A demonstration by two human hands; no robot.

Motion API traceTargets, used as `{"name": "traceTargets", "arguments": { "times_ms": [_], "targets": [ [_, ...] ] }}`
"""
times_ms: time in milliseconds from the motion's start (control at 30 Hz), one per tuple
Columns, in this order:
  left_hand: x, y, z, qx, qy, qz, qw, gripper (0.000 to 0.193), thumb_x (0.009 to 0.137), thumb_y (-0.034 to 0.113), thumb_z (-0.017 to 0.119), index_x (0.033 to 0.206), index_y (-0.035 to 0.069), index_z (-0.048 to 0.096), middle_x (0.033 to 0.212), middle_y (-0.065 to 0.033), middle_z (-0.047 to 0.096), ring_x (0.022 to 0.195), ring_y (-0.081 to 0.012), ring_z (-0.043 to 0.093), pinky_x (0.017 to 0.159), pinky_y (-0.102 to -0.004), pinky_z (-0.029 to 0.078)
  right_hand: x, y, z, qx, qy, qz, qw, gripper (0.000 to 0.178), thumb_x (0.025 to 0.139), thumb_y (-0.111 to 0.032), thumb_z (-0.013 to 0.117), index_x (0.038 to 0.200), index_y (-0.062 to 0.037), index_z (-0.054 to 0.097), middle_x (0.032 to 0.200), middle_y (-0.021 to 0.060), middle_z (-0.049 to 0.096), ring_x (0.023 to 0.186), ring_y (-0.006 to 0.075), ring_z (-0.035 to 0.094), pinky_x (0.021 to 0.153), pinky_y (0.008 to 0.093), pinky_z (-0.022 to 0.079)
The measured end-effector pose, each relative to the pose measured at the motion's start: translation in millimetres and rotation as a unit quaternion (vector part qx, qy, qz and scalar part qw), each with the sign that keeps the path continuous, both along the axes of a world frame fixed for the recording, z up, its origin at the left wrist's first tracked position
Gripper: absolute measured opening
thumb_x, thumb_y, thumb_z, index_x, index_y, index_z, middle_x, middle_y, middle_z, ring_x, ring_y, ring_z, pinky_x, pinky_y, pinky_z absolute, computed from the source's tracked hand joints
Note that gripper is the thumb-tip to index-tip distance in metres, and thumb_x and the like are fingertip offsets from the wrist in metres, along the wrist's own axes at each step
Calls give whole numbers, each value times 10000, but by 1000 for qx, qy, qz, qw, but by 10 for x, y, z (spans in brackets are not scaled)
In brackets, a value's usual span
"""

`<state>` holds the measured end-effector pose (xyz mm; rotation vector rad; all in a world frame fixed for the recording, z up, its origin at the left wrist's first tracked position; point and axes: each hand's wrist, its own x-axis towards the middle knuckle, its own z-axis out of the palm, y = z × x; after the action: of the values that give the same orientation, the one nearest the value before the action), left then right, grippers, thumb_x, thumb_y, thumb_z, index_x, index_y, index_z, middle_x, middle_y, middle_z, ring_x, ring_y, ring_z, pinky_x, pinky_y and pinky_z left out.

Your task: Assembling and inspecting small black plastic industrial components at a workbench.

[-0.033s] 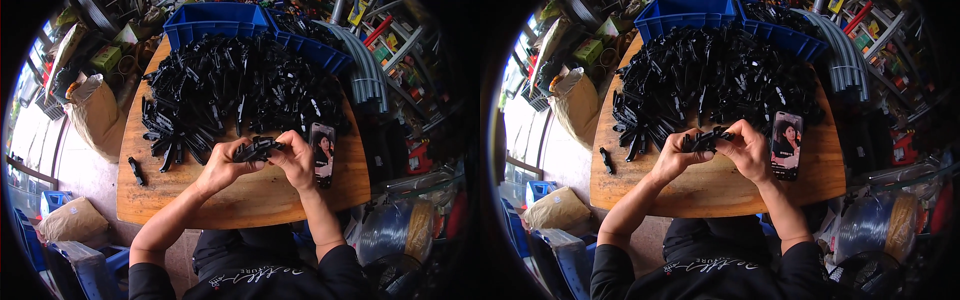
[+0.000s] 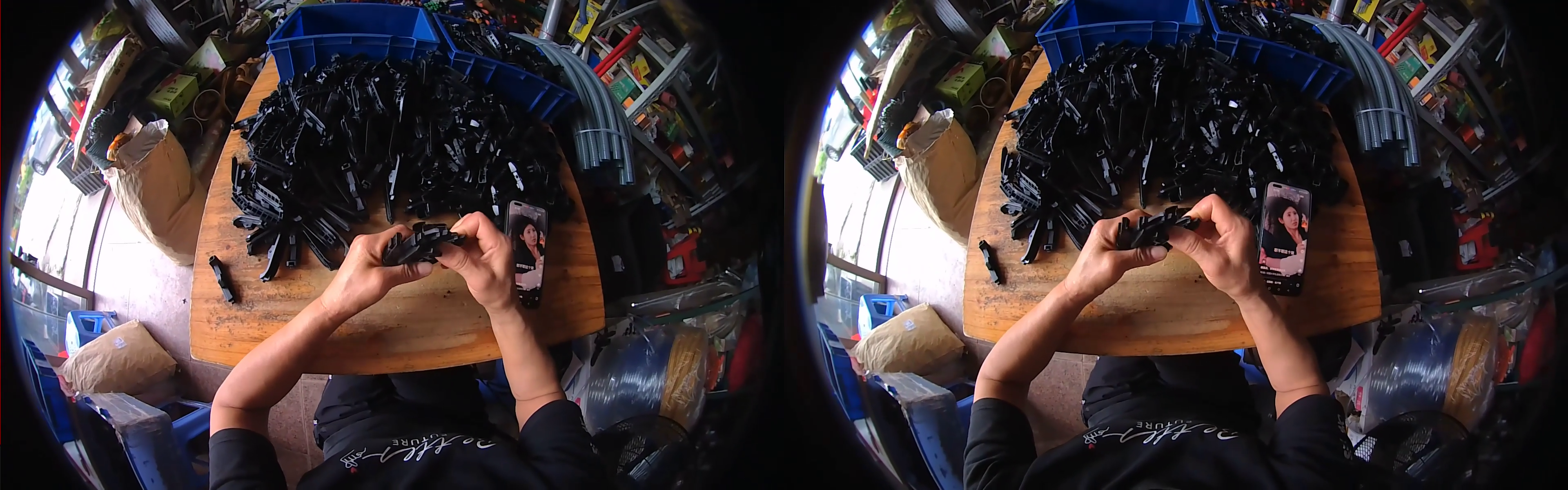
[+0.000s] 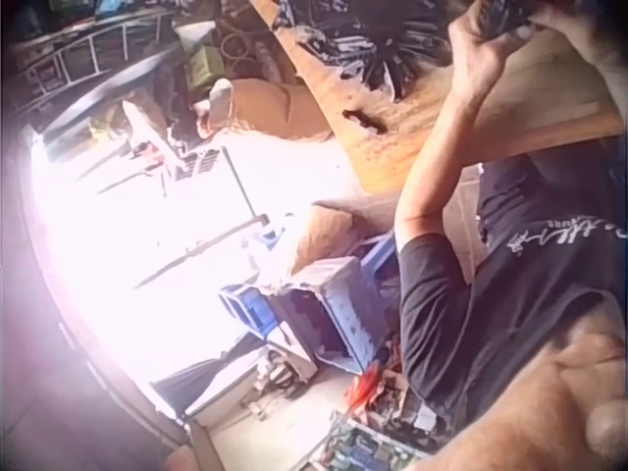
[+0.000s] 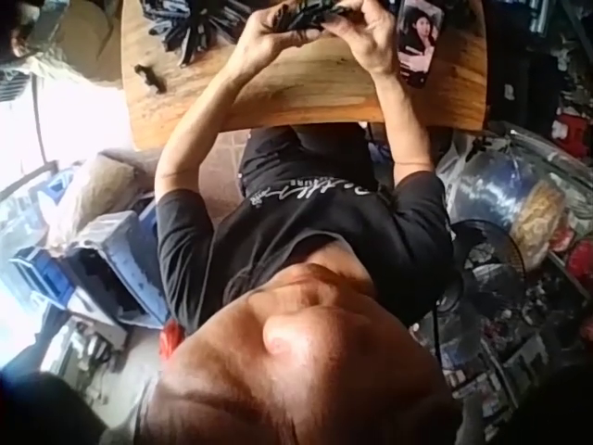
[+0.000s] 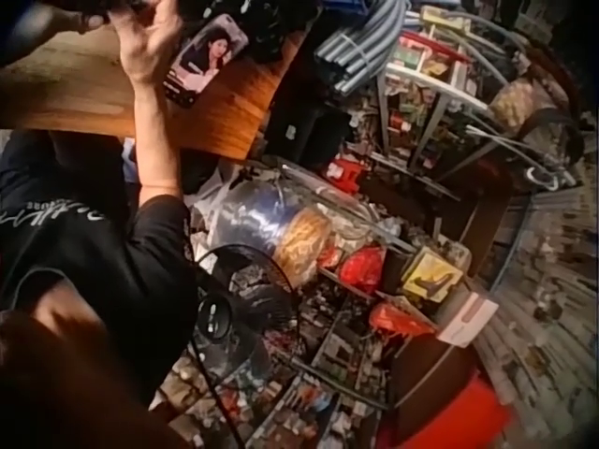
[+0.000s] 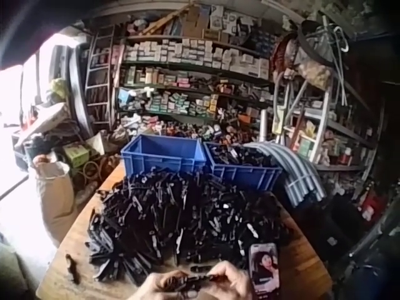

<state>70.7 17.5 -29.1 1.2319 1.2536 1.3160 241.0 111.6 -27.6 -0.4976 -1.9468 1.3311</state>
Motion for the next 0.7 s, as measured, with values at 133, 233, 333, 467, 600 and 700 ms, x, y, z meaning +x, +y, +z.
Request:
{"name": "traceTargets", "arguments": {
  "times_ms": [133,233,333,467,600,700],
  "targets": [
    [-37,23,-54,-37,-58,-33,997,313,780,201,742,964,9,578,733,1,583,650,-62,510,581,-233,434,-61,-26,66,-107,20,60,992,356,807,-202,721,1014,-19,497,886,4,541,787,61,512,709,191,442],
    [50,58,-66,-7,11,-27,1000,764,764,147,737,1372,2,298,1161,-108,557,1001,-187,582,865,-298,467,-129,-73,77,5,24,32,999,672,692,-336,806,1176,-16,467,972,29,570,893,120,555,797,239,461],
    [79,9,-88,58,69,-50,995,888,762,133,724,1433,28,153,1285,-159,478,1164,-240,498,978,-345,389,-175,-182,183,95,-55,-14,994,638,657,-368,825,1106,-31,521,917,44,612,801,100,580,722,252,486],
    [72,-39,-24,19,133,-119,984,1027,805,293,694,1451,109,-83,1077,-213,594,873,-311,625,772,-376,480,-185,-15,282,-30,-28,70,997,415,688,-276,797,939,-45,561,825,5,586,738,87,560,671,231,457],
    [-30,20,35,17,7,-85,996,956,845,310,652,1457,116,-56,1319,-212,460,1017,-285,590,805,-356,490,-177,797,507,-181,20,-17,983,369,702,-235,755,977,-70,572,842,-13,577,770,76,552,659,234,474],
    [-185,30,154,-18,82,-28,996,764,836,223,664,1434,67,215,1123,-169,615,897,-199,631,781,-314,496,-275,2094,785,-251,133,-167,944,287,753,-236,729,969,-108,591,840,-17,589,718,78,576,537,219,467]
  ]
}}
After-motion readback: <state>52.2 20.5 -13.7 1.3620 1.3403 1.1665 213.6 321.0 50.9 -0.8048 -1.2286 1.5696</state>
